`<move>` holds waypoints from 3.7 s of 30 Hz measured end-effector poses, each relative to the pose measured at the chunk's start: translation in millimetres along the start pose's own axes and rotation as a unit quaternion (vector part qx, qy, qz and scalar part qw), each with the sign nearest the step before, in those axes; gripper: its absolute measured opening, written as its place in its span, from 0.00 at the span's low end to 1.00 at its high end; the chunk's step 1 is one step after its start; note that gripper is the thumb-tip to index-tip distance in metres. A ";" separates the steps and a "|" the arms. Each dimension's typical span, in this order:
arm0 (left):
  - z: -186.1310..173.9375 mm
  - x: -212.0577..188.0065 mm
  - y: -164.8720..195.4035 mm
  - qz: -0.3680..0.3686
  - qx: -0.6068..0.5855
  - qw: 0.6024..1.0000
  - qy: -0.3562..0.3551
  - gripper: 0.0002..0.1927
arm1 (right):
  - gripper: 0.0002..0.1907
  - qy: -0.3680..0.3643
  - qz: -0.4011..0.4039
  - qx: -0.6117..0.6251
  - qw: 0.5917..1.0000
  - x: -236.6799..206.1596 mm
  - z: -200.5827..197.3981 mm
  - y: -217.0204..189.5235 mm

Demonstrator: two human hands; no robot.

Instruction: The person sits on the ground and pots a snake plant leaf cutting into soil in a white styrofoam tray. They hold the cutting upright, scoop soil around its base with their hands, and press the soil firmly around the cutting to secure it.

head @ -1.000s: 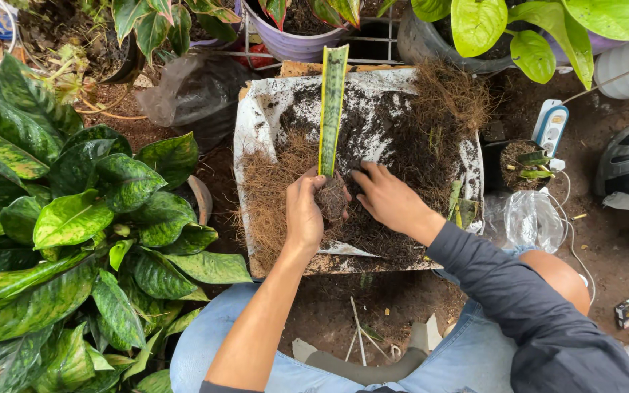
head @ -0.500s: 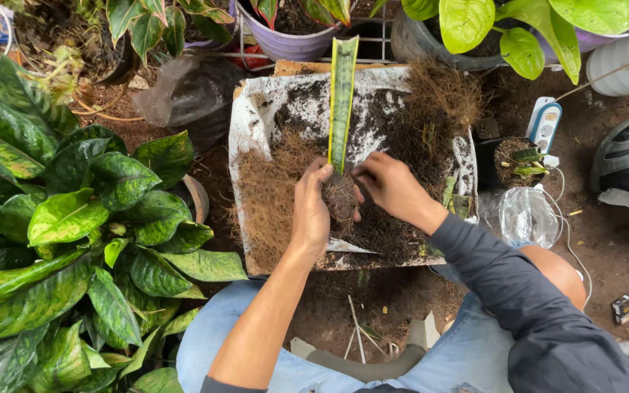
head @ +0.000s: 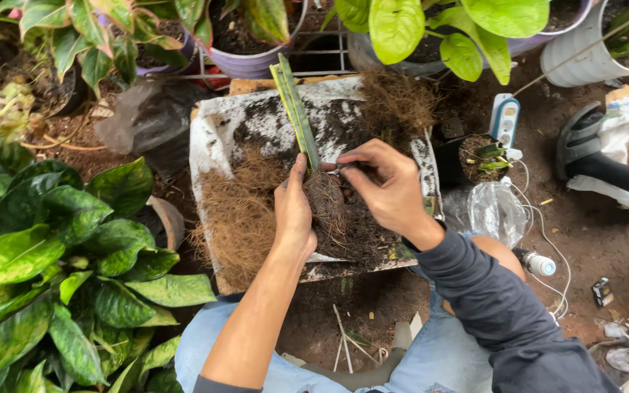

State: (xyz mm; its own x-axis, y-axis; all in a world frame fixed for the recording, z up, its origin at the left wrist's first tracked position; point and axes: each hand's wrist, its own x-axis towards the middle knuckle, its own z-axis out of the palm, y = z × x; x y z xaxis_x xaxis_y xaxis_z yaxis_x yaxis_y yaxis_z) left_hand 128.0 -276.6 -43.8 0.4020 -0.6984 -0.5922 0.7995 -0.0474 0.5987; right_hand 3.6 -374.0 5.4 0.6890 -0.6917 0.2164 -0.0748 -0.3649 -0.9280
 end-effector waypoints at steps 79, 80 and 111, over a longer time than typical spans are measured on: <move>31.4 7.7 -9.1 0.254 0.246 0.935 0.018 0.30 | 0.34 -0.123 0.129 0.252 0.951 -28.0 13.7 73.3; 31.9 8.1 -9.3 0.256 0.244 0.935 0.022 0.30 | 0.35 -0.114 0.169 0.266 0.942 -27.7 12.9 75.0; 37.3 10.8 -16.3 0.300 0.271 0.914 -0.029 0.32 | 0.32 -0.057 0.252 0.417 0.871 -21.6 12.1 51.1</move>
State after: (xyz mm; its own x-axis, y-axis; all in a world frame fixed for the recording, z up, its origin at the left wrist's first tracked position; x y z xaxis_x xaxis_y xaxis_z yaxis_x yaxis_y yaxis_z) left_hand 102.7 -310.0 -39.8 0.6586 -0.7509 -0.0485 0.0973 0.0211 0.9950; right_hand -6.3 -370.2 -50.4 0.7905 -0.5497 -0.2700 0.1284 0.5799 -0.8045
